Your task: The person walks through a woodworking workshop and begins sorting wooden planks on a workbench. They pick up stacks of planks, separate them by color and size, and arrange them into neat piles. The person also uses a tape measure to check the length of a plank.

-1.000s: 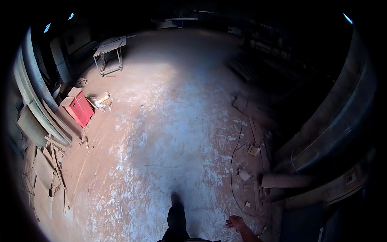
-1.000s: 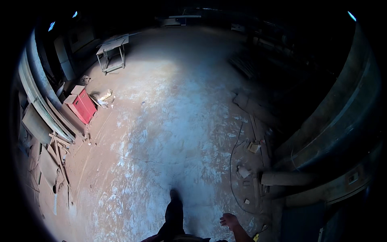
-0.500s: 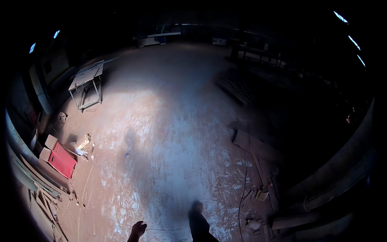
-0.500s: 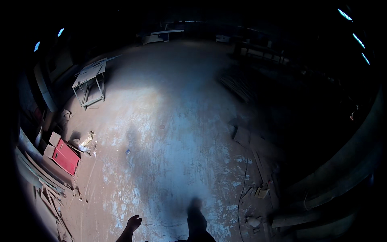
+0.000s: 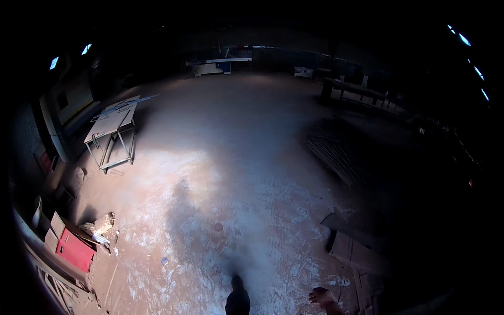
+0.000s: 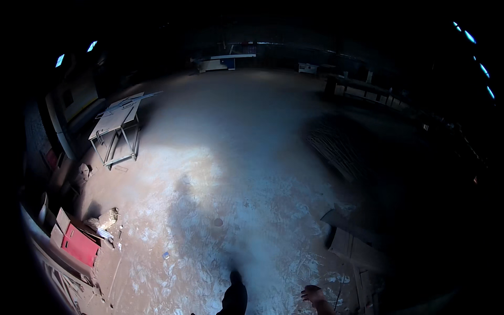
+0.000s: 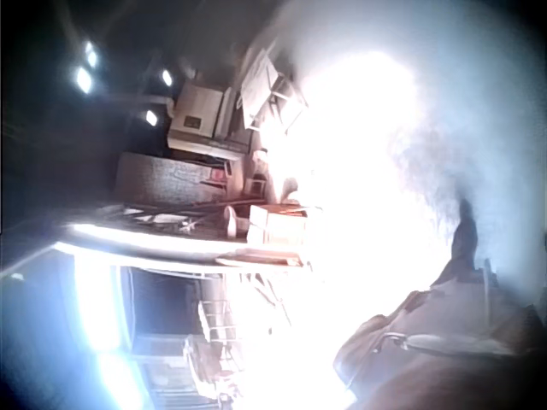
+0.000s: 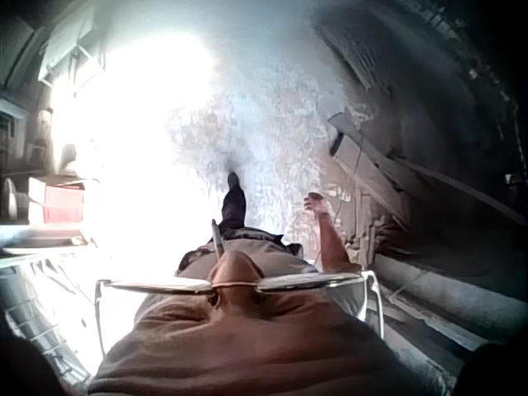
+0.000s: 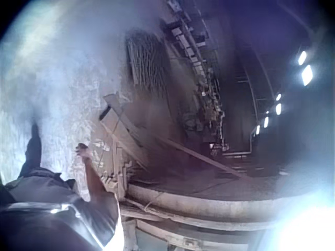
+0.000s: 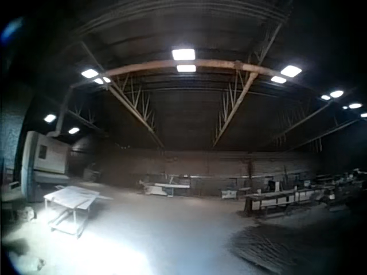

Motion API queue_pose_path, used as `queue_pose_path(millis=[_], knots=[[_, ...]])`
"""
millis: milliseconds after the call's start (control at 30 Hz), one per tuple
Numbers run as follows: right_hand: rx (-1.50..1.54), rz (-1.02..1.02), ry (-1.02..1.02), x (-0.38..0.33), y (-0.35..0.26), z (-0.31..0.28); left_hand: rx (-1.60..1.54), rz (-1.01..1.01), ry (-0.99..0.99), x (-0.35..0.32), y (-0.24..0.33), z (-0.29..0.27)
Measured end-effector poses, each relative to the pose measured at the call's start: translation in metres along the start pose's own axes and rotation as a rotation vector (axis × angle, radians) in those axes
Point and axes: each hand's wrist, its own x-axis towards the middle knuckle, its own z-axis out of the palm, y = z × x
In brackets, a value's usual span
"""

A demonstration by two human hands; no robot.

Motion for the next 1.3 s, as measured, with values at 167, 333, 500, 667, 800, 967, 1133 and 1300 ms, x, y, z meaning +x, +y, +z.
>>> queue_pose_path(millis=[167, 333, 500, 667, 800, 967, 1133, 1300], knots=[[0.516, -0.644, -0.329, 0.104, -0.006, -0.034, -0.135, 0.115, 0.010, 0.117, 0.173, -0.066], [0.476, 0.037, 0.079, 0.109, -0.145, 0.002, 0.307, 0.288, 0.246, 0.265, 0.406, -0.157], [0.520, 0.028, 0.118, 0.191, -0.310, 0.002, 0.119, 0.383, 0.255, 0.351, 0.689, -0.221], [0.486, 0.003, 0.027, 0.306, -0.516, -0.011, 0.048, 0.248, 0.265, 0.426, 0.743, -0.257], [0.511, -0.150, -0.007, 0.384, -0.703, -0.041, 0.423, 0.061, 0.141, 0.456, 0.795, -0.254], [0.364, -0.364, 0.068, 0.448, -0.970, -0.075, 0.148, -0.037, 0.001, 0.535, 0.956, -0.258], [0.401, -0.069, 0.028, 0.547, -1.080, -0.091, 0.086, 0.039, -0.055, 0.651, 1.136, -0.281], [0.580, 0.011, 0.154, 0.510, -1.097, -0.090, 0.315, 0.283, -0.041, 0.810, 1.367, -0.327]])
